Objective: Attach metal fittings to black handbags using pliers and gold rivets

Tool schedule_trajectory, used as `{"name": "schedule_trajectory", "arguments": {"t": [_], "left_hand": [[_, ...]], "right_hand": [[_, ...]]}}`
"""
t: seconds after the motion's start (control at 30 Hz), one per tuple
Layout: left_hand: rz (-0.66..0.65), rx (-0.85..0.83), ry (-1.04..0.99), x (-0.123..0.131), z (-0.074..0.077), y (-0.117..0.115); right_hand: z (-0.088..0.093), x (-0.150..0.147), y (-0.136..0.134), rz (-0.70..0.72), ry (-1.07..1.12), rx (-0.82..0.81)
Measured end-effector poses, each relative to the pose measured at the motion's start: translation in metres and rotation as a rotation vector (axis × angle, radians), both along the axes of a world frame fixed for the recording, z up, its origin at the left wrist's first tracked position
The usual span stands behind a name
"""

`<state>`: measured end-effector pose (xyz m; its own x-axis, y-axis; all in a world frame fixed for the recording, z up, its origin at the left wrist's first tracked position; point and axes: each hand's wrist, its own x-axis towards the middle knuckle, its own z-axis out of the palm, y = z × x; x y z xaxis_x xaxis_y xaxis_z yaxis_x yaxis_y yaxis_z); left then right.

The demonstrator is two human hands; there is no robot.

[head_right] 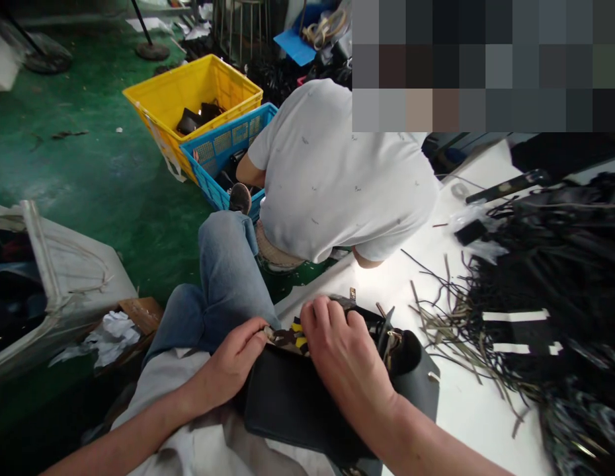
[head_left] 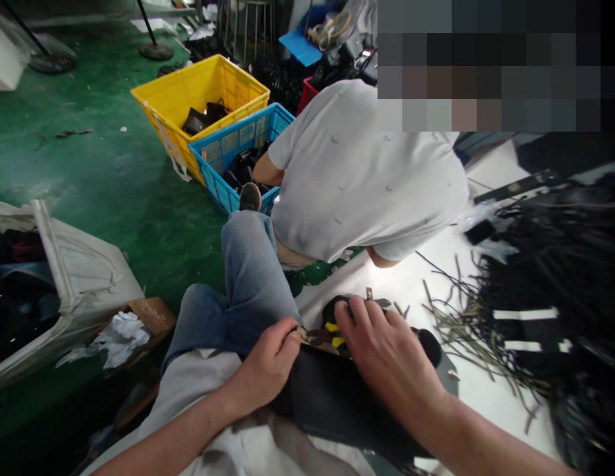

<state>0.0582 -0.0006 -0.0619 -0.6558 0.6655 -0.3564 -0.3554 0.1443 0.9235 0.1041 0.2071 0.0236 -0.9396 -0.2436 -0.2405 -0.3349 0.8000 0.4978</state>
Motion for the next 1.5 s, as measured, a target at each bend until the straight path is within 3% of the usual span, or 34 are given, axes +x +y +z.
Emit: {"name": "schedule_trajectory", "arguments": {"t": [0.37,0.7,1.2,1.5], "left_hand": [[0.051,-0.018,-0.004,0.007,-0.002,0.001],[0.113,-0.051,-0.011,0.014,0.002,0.005],[0.166,-0.098,-0.015,0.02,-0.01,0.006],[0.17,-0.097,-0.015,0.023,-0.012,0.005]], "right_hand": [[0.0,0.013,-0.028,-0.136,0.086,0.129],[0.011,0.013,-0.049,-0.243,0.121,0.102],[-0.021,0.026,-0.048,-0.358,0.064,0.076],[-0.021,0.027,-0.051,-0.433,0.013,0.076]]}}
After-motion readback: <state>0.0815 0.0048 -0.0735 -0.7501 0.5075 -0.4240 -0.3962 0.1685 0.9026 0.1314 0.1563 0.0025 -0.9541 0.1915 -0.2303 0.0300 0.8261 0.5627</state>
